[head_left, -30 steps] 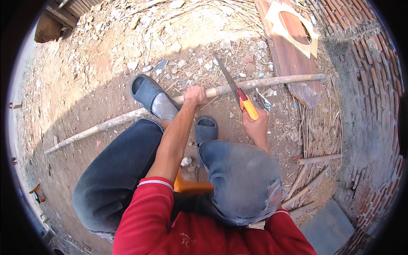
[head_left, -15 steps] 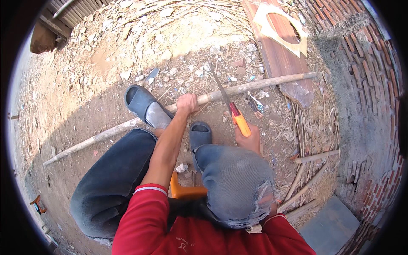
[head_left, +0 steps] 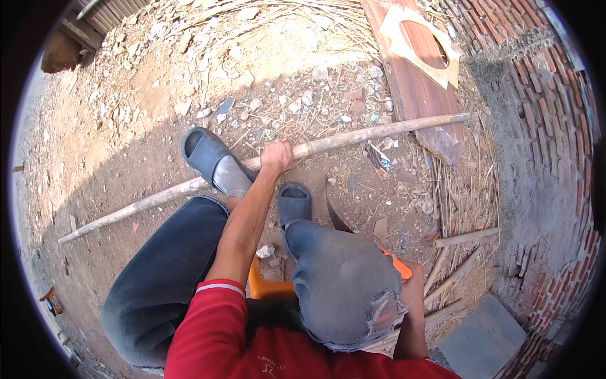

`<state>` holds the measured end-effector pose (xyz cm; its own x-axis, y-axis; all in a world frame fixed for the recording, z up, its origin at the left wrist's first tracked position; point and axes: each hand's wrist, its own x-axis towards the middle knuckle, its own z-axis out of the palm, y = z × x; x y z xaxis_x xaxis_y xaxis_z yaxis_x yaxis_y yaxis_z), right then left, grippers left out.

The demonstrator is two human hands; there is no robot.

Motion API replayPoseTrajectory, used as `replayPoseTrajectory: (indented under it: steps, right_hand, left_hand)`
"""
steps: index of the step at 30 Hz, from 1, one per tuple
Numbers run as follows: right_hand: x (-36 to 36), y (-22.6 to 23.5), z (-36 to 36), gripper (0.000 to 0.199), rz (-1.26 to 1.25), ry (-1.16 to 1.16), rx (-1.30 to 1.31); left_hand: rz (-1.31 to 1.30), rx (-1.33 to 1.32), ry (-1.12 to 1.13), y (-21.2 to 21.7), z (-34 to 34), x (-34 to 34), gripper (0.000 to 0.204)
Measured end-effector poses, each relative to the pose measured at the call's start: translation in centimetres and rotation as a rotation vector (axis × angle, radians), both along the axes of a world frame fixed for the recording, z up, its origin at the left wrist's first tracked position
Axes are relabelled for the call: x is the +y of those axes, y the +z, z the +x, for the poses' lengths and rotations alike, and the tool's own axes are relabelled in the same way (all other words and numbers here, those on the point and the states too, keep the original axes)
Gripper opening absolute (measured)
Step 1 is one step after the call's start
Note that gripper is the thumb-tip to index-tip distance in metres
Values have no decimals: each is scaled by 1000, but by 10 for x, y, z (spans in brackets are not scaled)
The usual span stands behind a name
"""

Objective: The person sits on a small stool and uses a hand saw to cut a long wooden stick. They hold the stick steady with their left hand and foot while sawing with their right hand.

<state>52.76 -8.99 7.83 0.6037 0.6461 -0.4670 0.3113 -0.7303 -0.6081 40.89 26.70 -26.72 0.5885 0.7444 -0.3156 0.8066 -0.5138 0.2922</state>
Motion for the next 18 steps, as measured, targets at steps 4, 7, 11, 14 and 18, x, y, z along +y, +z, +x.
replayPoseTrajectory:
  steps: [4,7,11,14,18]
  right_hand:
    - [-16,18,43,10,73,-15,-203]
    - [-35,31,60,5,205,-114,-211]
    - [-60,24,46,19,303,-268,-110]
    - [-59,-3,23,8,402,-340,-65]
    - [-33,-44,-1,11,573,-216,-141]
  left_hand:
    - [-41,16,-41,9,-1,-1,36]
    - [102,-159,-42,33,-2,-5,44]
    - [262,-253,-12,-11,-22,7,42]
    - [93,-126,41,-10,-10,13,34]
    - [-36,-66,28,14,-6,30,32]
